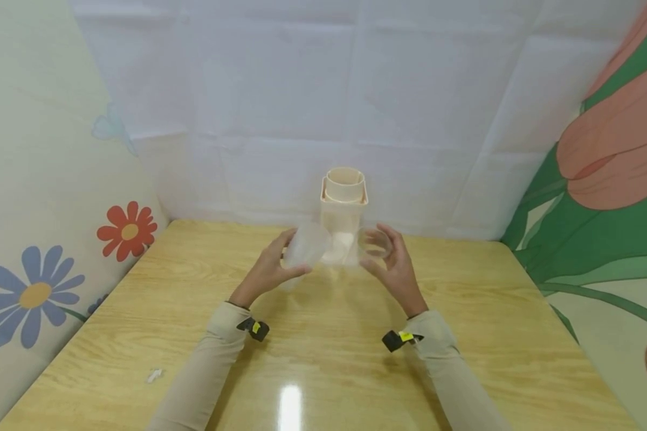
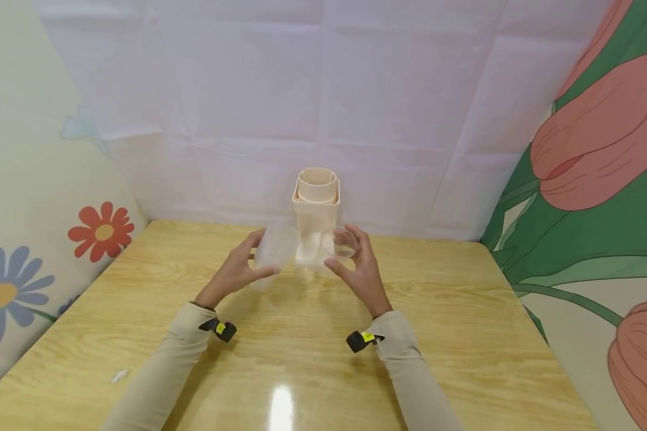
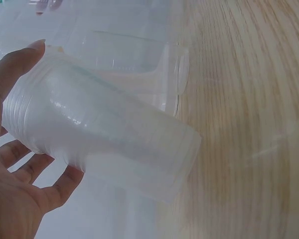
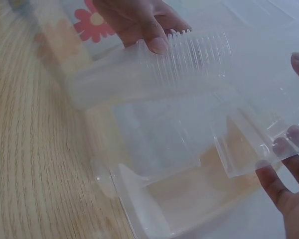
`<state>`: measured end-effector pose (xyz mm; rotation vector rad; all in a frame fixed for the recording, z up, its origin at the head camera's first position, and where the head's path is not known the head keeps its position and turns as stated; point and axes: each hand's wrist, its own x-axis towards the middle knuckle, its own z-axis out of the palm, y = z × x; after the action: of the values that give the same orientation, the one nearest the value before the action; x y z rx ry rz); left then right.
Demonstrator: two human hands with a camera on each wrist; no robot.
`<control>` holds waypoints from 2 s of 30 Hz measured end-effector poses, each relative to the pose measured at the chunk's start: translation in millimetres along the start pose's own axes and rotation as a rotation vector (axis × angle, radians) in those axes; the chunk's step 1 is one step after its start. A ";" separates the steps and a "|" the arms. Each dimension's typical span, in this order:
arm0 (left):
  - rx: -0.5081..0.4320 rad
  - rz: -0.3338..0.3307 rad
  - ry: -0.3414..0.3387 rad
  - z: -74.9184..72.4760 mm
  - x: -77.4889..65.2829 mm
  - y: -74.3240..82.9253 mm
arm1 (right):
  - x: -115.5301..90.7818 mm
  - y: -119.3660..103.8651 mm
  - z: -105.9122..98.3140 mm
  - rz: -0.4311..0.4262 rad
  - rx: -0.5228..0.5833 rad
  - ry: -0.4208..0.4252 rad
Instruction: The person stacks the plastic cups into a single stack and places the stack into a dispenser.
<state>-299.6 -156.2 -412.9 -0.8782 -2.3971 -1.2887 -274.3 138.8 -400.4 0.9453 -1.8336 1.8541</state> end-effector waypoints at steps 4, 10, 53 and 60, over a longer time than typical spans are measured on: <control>0.003 0.009 -0.003 -1.1 1.7 0.3 | 2.9 -0.7 -0.6 -0.003 -0.010 0.006; -0.004 0.019 -0.001 -1.7 1.8 0.8 | 5.2 -1.7 -1.6 -0.011 -0.022 0.016; -0.013 -0.019 -0.014 -2.4 -0.6 6.4 | 21.0 -14.9 -1.3 -0.050 0.023 0.059; -0.007 -0.015 -0.010 -2.1 0.2 7.2 | 24.6 -17.3 0.7 -0.061 0.032 0.068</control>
<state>-295.4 -154.8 -406.9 -0.8728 -2.4122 -1.3025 -279.9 134.9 -371.2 0.9269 -1.7211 1.8611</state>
